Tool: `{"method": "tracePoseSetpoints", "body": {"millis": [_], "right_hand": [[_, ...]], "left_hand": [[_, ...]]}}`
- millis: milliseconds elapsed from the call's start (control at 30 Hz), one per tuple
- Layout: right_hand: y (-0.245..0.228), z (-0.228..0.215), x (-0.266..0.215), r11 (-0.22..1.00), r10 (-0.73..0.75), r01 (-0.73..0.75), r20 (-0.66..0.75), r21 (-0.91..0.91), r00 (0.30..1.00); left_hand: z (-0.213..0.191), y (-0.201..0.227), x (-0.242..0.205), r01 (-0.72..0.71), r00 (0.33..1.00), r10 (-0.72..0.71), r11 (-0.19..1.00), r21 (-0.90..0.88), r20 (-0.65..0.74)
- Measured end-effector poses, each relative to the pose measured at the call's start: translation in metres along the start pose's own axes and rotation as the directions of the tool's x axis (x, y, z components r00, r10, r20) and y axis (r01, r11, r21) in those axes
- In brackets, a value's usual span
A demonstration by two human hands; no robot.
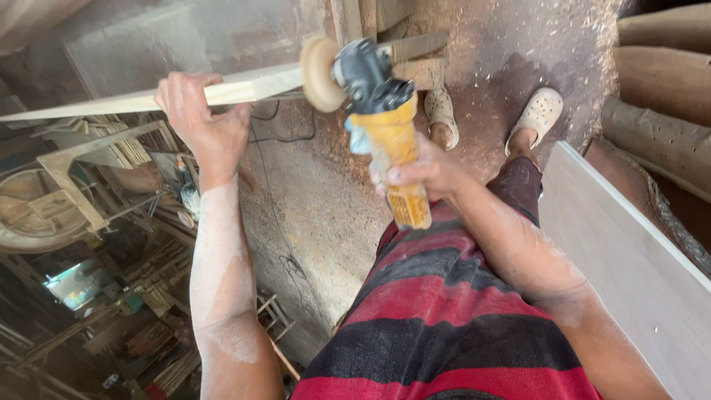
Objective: The person uses an angle grinder with a sanding disc to smooth the surface of a large wooden plank and then a smaller wooden strip. The person holds the wood steady with one hand while operating the tool with the other.
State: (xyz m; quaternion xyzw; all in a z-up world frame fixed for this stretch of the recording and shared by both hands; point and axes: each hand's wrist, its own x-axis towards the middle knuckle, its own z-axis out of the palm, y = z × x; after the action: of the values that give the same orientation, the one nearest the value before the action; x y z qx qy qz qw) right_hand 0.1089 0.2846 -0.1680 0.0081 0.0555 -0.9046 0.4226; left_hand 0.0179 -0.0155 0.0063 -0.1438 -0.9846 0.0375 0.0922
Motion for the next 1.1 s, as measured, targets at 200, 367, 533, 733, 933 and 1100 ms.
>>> {"method": "tracePoseSetpoints", "body": {"millis": [200, 367, 533, 733, 933, 1100], "right_hand": [[0.036, -0.098, -0.005, 0.972, 0.026, 0.004, -0.124, 0.235, 0.992], [0.033, -0.127, -0.028, 0.938, 0.058, 0.052, -0.301, 0.343, 0.952], [-0.006, -0.05, -0.046, 0.979, -0.17, 0.197, -0.323, 0.051, 0.931], [-0.059, 0.056, -0.012, 0.877, -0.461, 0.374, -0.304, -0.303, 0.834], [-0.084, 0.104, 0.014, 0.689, -0.721, 0.566, -0.348, -0.453, 0.599], [-0.088, 0.084, 0.02, 0.602, -0.798, 0.615, -0.366, -0.509, 0.478]], "left_hand": [[0.005, -0.006, -0.001, -0.032, 0.999, 0.032, 0.999, 0.016, -0.018], [0.011, -0.008, -0.005, -0.048, 0.998, 0.048, 0.999, -0.001, -0.045], [0.001, 0.024, 0.011, -0.098, 0.992, 0.091, 0.992, -0.077, -0.091], [0.003, 0.064, 0.011, -0.382, 0.923, 0.313, 0.814, -0.438, -0.225], [0.009, 0.078, 0.013, -0.553, 0.825, 0.493, 0.602, -0.577, -0.277], [0.054, 0.103, 0.024, -0.603, 0.798, 0.377, 0.505, -0.617, -0.471]]}}
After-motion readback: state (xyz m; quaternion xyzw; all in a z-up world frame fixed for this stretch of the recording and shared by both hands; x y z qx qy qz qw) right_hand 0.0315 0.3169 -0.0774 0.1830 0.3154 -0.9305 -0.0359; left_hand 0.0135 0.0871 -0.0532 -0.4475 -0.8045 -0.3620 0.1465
